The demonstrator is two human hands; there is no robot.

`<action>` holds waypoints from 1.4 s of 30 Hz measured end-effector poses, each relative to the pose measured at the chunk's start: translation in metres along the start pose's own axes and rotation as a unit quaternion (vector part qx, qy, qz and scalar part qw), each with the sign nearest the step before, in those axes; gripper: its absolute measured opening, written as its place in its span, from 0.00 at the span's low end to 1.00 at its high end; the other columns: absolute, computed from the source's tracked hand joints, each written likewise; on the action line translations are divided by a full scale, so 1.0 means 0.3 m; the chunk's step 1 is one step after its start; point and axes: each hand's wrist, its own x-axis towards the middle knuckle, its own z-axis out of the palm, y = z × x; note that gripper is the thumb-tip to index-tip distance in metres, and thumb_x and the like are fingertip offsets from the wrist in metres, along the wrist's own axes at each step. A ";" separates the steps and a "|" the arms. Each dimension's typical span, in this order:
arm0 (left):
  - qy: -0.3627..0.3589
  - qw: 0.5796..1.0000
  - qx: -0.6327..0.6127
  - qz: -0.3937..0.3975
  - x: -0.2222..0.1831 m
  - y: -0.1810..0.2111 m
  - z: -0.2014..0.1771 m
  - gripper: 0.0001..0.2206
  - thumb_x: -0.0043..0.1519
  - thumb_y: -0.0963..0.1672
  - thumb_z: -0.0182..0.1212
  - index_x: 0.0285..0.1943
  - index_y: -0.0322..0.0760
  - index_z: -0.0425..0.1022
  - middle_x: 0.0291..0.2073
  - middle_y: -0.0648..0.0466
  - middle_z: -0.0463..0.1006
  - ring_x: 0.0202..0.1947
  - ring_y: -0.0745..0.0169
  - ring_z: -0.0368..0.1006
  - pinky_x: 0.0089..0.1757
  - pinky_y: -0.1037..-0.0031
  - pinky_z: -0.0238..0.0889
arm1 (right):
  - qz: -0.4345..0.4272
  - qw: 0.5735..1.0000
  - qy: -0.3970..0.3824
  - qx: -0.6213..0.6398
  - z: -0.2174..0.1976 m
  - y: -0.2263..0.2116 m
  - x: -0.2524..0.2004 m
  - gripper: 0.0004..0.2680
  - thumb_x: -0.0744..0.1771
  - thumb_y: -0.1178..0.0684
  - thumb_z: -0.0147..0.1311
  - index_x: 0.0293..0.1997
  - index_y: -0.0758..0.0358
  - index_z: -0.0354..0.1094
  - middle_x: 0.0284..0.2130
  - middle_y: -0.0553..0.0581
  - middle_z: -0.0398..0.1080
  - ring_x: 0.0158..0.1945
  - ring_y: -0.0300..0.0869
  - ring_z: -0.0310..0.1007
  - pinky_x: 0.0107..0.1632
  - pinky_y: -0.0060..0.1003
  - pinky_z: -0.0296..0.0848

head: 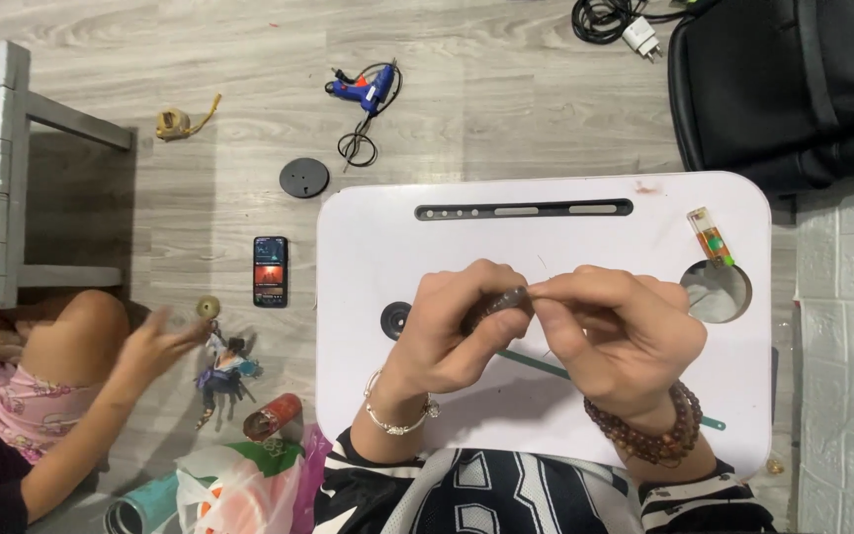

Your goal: The person is inspecting a motor rotor and then performing assembly or repair work on a white power adapter.

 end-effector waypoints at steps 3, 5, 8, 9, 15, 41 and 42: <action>-0.014 0.999 -0.036 -0.017 0.001 -0.013 -0.009 0.09 0.70 0.44 0.46 0.44 0.32 0.64 0.23 0.56 0.67 0.21 0.65 0.58 0.28 0.76 0.57 | 0.016 1.000 -0.003 -0.007 0.007 0.003 0.004 0.03 0.65 0.62 0.55 0.36 0.73 0.70 0.14 0.54 0.60 0.17 0.34 0.46 0.24 0.27 0.50; -0.009 0.999 -0.027 -0.023 0.005 -0.009 -0.012 0.09 0.70 0.45 0.46 0.44 0.33 0.64 0.22 0.57 0.67 0.21 0.65 0.58 0.28 0.77 0.57 | 0.025 1.000 -0.003 -0.018 0.004 0.003 0.001 0.02 0.65 0.62 0.56 0.36 0.72 0.70 0.17 0.55 0.63 0.17 0.33 0.47 0.24 0.26 0.51; -0.002 0.999 -0.005 -0.035 0.019 -0.003 -0.025 0.08 0.69 0.45 0.47 0.45 0.34 0.64 0.22 0.58 0.66 0.21 0.66 0.57 0.28 0.76 0.55 | 0.022 0.999 0.004 -0.037 0.008 0.012 0.010 0.02 0.65 0.63 0.56 0.37 0.73 0.70 0.20 0.57 0.68 0.17 0.33 0.48 0.24 0.25 0.52; 0.002 0.999 0.005 -0.050 0.016 0.001 -0.027 0.07 0.69 0.45 0.48 0.46 0.35 0.64 0.22 0.59 0.65 0.21 0.67 0.57 0.28 0.76 0.55 | 0.018 0.999 0.009 -0.045 0.009 0.013 0.007 0.02 0.65 0.64 0.56 0.37 0.73 0.71 0.21 0.59 0.69 0.17 0.33 0.49 0.24 0.25 0.53; -0.003 0.997 0.059 -0.043 0.024 0.001 -0.009 0.11 0.70 0.45 0.51 0.58 0.39 0.61 0.42 0.51 0.75 0.36 0.59 0.74 0.42 0.71 0.70 | 0.043 0.995 0.043 -0.085 -0.048 0.088 -0.050 0.06 0.66 0.62 0.61 0.42 0.78 0.71 0.27 0.65 0.70 0.21 0.37 0.56 0.27 0.28 0.52; -0.002 0.998 0.007 -0.060 0.021 0.070 -0.042 0.08 0.70 0.45 0.42 0.48 0.34 0.58 0.27 0.55 0.64 0.23 0.65 0.56 0.31 0.75 0.54 | 0.133 0.990 -0.037 0.019 0.011 -0.018 0.019 0.02 0.65 0.64 0.54 0.38 0.72 0.67 0.22 0.54 0.62 0.22 0.31 0.48 0.28 0.24 0.50; 0.001 0.998 -0.016 -0.069 0.020 0.076 -0.040 0.08 0.70 0.45 0.42 0.48 0.35 0.58 0.26 0.56 0.63 0.23 0.67 0.54 0.30 0.76 0.52 | 0.133 0.990 -0.045 0.027 0.012 -0.020 0.019 0.02 0.65 0.63 0.54 0.38 0.72 0.67 0.20 0.53 0.61 0.21 0.31 0.47 0.28 0.24 0.49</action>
